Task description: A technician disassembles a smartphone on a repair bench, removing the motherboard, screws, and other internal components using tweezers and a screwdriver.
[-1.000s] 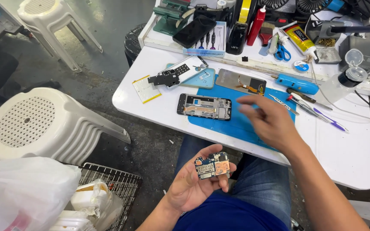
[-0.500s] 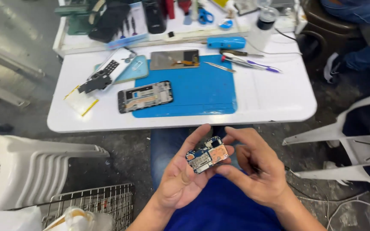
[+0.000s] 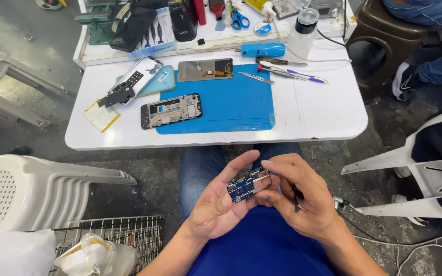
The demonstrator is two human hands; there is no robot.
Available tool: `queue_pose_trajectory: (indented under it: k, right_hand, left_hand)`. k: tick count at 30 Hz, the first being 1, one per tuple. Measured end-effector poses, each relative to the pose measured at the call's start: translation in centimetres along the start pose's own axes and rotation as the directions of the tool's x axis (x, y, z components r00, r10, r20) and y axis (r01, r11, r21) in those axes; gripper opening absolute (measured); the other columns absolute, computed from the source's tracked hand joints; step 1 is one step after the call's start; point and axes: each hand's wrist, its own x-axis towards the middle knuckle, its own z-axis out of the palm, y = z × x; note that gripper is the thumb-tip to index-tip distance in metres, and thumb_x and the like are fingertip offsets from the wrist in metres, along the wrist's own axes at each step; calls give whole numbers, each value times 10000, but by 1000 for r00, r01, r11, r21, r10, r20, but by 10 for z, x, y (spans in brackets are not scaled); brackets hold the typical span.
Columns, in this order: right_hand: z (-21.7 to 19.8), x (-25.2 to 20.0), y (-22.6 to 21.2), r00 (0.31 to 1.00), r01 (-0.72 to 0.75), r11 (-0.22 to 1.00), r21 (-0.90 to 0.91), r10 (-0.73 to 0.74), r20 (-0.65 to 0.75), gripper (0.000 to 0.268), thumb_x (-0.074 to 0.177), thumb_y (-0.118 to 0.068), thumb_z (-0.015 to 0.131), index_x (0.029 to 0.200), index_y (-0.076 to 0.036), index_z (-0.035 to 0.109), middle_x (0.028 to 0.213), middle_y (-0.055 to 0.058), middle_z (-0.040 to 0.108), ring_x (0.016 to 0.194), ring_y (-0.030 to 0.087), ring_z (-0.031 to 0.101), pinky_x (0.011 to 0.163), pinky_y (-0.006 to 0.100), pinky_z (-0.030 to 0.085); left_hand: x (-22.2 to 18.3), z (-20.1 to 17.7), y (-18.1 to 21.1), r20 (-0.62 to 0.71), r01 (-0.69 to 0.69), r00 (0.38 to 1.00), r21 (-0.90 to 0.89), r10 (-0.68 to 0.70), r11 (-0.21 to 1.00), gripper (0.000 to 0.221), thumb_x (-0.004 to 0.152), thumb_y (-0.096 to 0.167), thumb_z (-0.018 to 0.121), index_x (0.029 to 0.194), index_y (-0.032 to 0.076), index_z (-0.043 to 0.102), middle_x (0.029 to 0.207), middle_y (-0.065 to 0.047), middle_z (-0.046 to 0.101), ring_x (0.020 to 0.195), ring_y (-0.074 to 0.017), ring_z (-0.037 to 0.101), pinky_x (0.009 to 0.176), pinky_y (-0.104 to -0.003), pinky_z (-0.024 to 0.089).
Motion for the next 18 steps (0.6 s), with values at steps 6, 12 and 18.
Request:
queue_pose_trajectory:
  k: [6, 12, 18]
  right_hand:
    - [2, -3, 1, 1000, 9, 1000, 23, -9, 1, 447, 939, -54, 733, 1353, -59, 566, 1170, 145, 648, 494, 35, 369, 514, 181, 382]
    - [6, -1, -6, 991, -136, 987, 90, 136, 11, 475, 902, -109, 759, 1343, -57, 590, 1094, 98, 643, 509, 64, 371, 486, 195, 342]
    - [15, -2, -11, 927, -318, 870, 378, 369, -70, 270, 926, -63, 709, 1193, -39, 674, 880, 66, 715, 615, 59, 495, 538, 182, 426]
  left_hand:
    - [-4, -4, -2, -9, 17, 1000, -6, -17, 1000, 921, 965, 330, 738, 1665, 63, 201, 1471, -333, 503, 1324, -344, 553, 1096, -439, 452]
    - [-4, -3, -4, -1, -38, 999, -96, 38, 995, 897, 1001, 283, 744, 1657, 12, 197, 1421, -264, 581, 1418, -383, 519, 1181, -407, 437]
    - [-5, -4, -3, -16, -41, 999, 11, 41, 999, 914, 997, 303, 764, 1666, 32, 204, 1411, -197, 580, 1303, -283, 589, 1137, -437, 471]
